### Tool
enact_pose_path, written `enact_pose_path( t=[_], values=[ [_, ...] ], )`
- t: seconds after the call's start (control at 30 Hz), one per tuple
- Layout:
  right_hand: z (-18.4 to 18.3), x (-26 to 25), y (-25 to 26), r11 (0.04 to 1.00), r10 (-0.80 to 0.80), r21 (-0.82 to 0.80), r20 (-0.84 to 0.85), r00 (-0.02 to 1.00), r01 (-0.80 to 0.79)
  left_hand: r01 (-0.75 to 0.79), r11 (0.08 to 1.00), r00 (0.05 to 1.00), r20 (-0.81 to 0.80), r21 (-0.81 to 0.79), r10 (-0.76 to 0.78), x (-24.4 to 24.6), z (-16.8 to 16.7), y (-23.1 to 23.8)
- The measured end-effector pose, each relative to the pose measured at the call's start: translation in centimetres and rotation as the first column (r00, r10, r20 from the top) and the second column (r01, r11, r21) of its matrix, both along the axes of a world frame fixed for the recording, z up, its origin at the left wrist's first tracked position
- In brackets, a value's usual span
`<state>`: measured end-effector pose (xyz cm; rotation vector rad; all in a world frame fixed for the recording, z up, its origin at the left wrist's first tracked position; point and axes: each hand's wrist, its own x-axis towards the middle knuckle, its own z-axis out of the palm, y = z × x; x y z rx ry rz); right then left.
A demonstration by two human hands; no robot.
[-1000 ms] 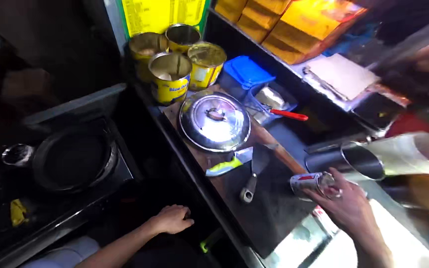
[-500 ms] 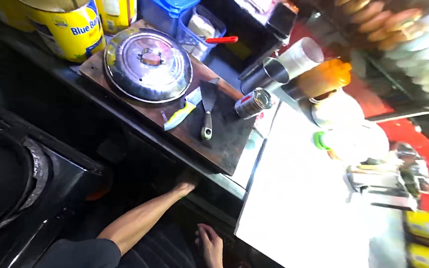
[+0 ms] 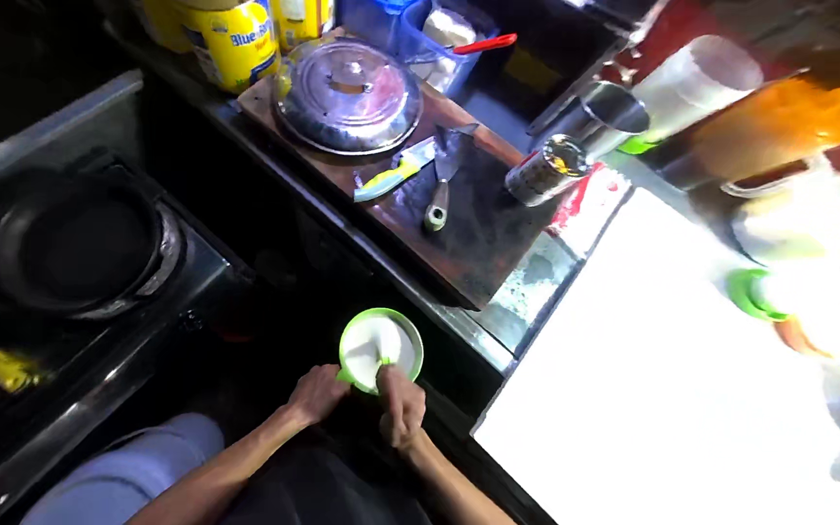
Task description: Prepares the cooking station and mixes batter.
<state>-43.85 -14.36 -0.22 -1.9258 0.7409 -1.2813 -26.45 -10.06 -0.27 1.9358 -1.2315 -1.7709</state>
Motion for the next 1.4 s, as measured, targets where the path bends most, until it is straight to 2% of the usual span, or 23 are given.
enact_pose_path(
  t=[0.07,0.1,0.13,0.23,0.3,0.37,0.43,0.5,0.57,0.63,0.7,0.77,0.83,0.9,0.97,1.03,1.1,1.17,1.23,1.27,1.3,1.33,1.4],
  values=[
    [3.3,2.5,-1.8,0.953,-0.106,0.299,0.207,0.973,0.040,-0.095,0.995,0.995,0.001,0.013,0.095,0.5,0.8,2.7],
    [4.0,3.5,-1.8,0.935,-0.114,0.353,0.238,0.964,0.024,-0.136,0.991,0.990,0.021,0.015,0.136,0.7,1.2,3.9],
    [4.2,4.5,-0.8,0.924,-0.085,0.383,0.196,0.977,0.004,-0.174,0.985,0.984,0.050,0.013,0.173,1.1,1.6,4.8],
    [4.6,6.8,2.4,0.831,0.171,0.524,0.077,0.982,-0.186,-0.259,0.966,0.959,0.117,-0.016,0.259,2.2,2.2,7.0],
    [6.8,9.8,-1.9,0.809,0.023,0.585,0.072,0.997,-0.061,-0.346,0.937,0.933,0.084,-0.048,0.349,3.1,2.2,7.9],
    [7.0,12.0,-4.1,0.841,-0.059,0.541,0.081,0.995,0.006,-0.423,0.904,0.904,0.034,-0.063,0.425,3.4,2.6,8.9],
    [6.1,12.5,-1.4,0.884,0.155,0.445,0.007,0.988,-0.142,-0.436,0.897,0.897,0.054,-0.069,0.439,4.8,3.1,8.7],
    [6.3,13.5,0.0,0.835,0.345,0.442,0.045,0.938,-0.328,-0.405,0.914,0.909,0.096,-0.032,0.406,6.6,3.2,8.0],
    [8.2,16.4,-3.1,0.828,0.223,0.513,0.067,0.972,-0.226,-0.410,0.911,0.908,0.080,-0.040,0.411,8.1,3.4,8.3],
    [7.9,18.7,-4.8,0.865,0.075,0.492,0.060,0.995,-0.095,-0.415,0.909,0.907,0.052,-0.050,0.417,9.5,3.7,8.8],
    [6.6,19.1,-1.8,0.867,0.218,0.456,0.010,0.976,-0.198,-0.409,0.912,0.910,0.054,-0.031,0.410,11.7,4.1,8.4],
    [6.7,20.0,0.1,0.812,0.319,0.500,0.054,0.946,-0.302,-0.380,0.925,0.923,0.064,0.007,0.379,13.6,4.1,8.1],
    [8.6,22.6,-3.1,0.835,0.164,0.520,0.075,0.984,-0.179,-0.363,0.932,0.931,0.054,0.015,0.362,14.9,4.0,8.2],
    [8.0,24.1,-4.9,0.904,0.020,0.426,0.062,0.998,-0.045,-0.343,0.939,0.938,0.042,-0.001,0.343,16.0,4.4,8.3],
    [6.6,23.5,-1.5,0.910,0.167,0.388,-0.028,0.986,-0.143,-0.316,0.949,0.948,0.038,-0.002,0.316,17.6,4.6,8.0],
    [7.2,23.8,0.2,0.864,0.252,0.451,-0.002,0.968,-0.224,-0.283,0.959,0.959,0.020,0.003,0.283,18.9,4.6,7.8],
    [9.4,25.8,-2.7,0.862,0.081,0.500,0.025,0.996,-0.083,-0.271,0.963,0.963,0.002,0.003,0.271,19.6,4.7,8.0],
    [9.3,26.8,-3.7,0.909,-0.051,0.414,0.011,0.999,0.042,-0.263,0.965,0.965,-0.009,-0.005,0.263,20.1,5.3,8.4],
    [8.3,26.5,-0.1,0.917,0.117,0.388,-0.043,0.992,-0.091,-0.243,0.970,0.970,-0.008,-0.023,0.243,21.4,5.7,8.2],
    [8.4,26.5,1.2,0.885,0.212,0.427,-0.012,0.977,-0.187,-0.226,0.974,0.974,-0.014,-0.027,0.225,22.0,5.8,8.1],
    [9.2,27.1,1.1,0.854,0.231,0.470,0.042,0.972,-0.223,-0.207,0.978,0.978,-0.010,-0.026,0.207,22.4,6.0,8.0],
    [10.5,27.8,-0.2,0.848,0.178,0.494,0.076,0.981,-0.192,-0.193,0.980,0.981,-0.003,-0.036,0.193,22.7,6.2,8.2],
    [12.1,29.0,-3.3,0.915,-0.039,0.404,0.078,0.996,0.004,-0.195,0.980,0.981,-0.015,-0.045,0.195,23.0,6.9,8.7]
  ],
)
